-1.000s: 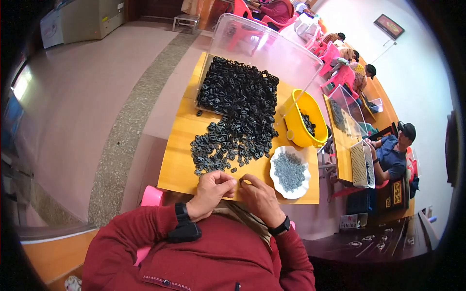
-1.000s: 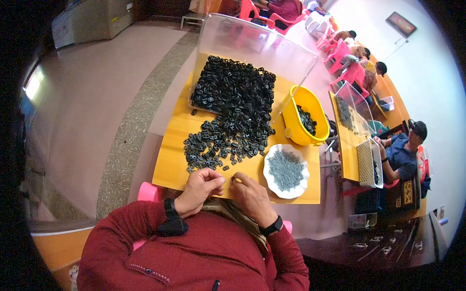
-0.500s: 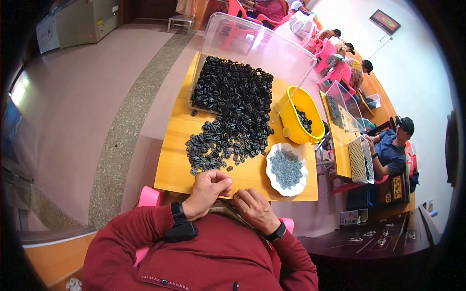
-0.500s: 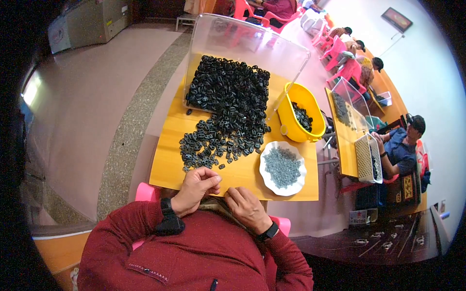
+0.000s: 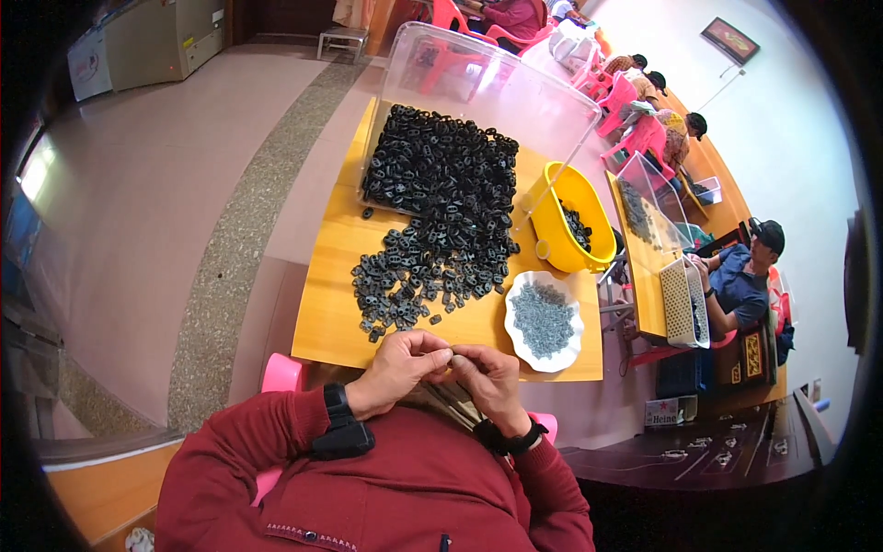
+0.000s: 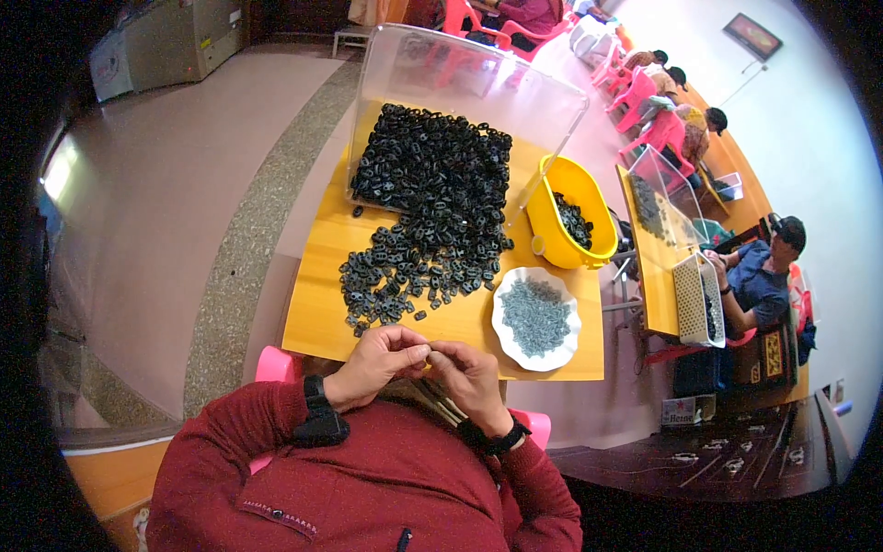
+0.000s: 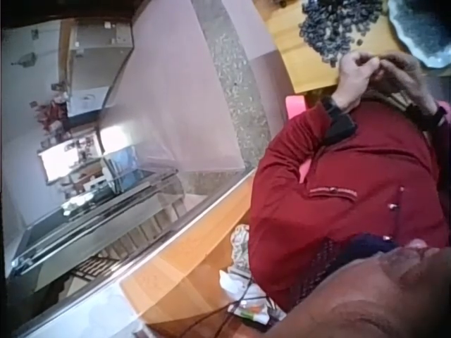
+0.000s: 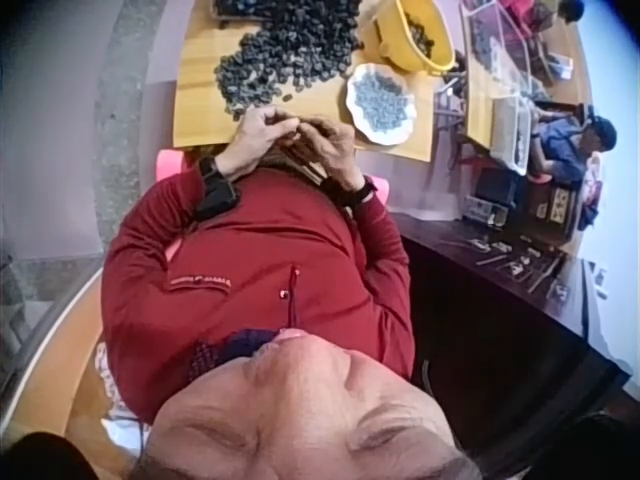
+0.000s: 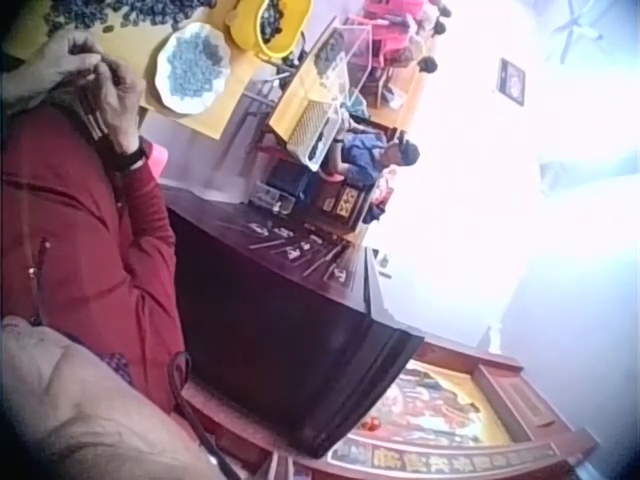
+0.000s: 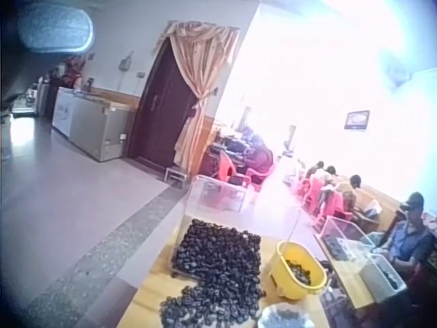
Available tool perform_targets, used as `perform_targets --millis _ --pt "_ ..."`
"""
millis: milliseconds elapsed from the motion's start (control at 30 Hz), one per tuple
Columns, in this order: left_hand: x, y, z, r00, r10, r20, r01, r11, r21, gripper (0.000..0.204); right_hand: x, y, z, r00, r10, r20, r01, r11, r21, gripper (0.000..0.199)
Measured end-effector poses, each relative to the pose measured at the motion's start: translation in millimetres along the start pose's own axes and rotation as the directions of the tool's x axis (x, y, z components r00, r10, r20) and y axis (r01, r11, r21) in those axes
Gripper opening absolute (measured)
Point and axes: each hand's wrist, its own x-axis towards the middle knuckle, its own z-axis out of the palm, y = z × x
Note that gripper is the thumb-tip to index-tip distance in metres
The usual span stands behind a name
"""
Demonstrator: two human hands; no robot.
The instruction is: The person assembles plastic cord locks by hand, picking up a black housing and a metal spring, inserting the spring into the housing, and placing the completed assembly into a white bowl.
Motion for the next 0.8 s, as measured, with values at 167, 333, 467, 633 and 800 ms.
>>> perform_targets --millis 167,333,467,633,800 --pt "0.0 1.4 1.9 1.0 -0.003 -0.02 0.003 1.0 0.009 0.015 2.1 5.9 -6.2 0.993 0.122 0.01 -0.122 0.981 0.152 0.023" --pt "0.3 1.8 0.4 1.0 -0.022 -0.016 0.022 1.0 -0.017 0.014 5.4 4.9 -10.7 0.97 0.227 0.085 -0.242 0.928 0.282 0.025" --pt "-0.4 4.7 1.3 0.998 -0.056 -0.011 0.055 0.998 -0.035 0.014 6.6 7.6 -12.1 0.957 0.256 0.139 -0.291 0.863 0.413 0.025" --pt "-0.9 6.1 1.2 0.997 -0.074 0.014 0.074 0.996 -0.039 0.016 9.3 14.0 -13.7 0.948 0.264 0.18 -0.319 0.813 0.487 0.026" --pt "-0.8 6.7 2.1 0.997 -0.081 0.02 0.081 0.997 -0.019 0.016 10.2 16.4 -14.3 0.95 0.249 0.187 -0.311 0.791 0.527 0.019"
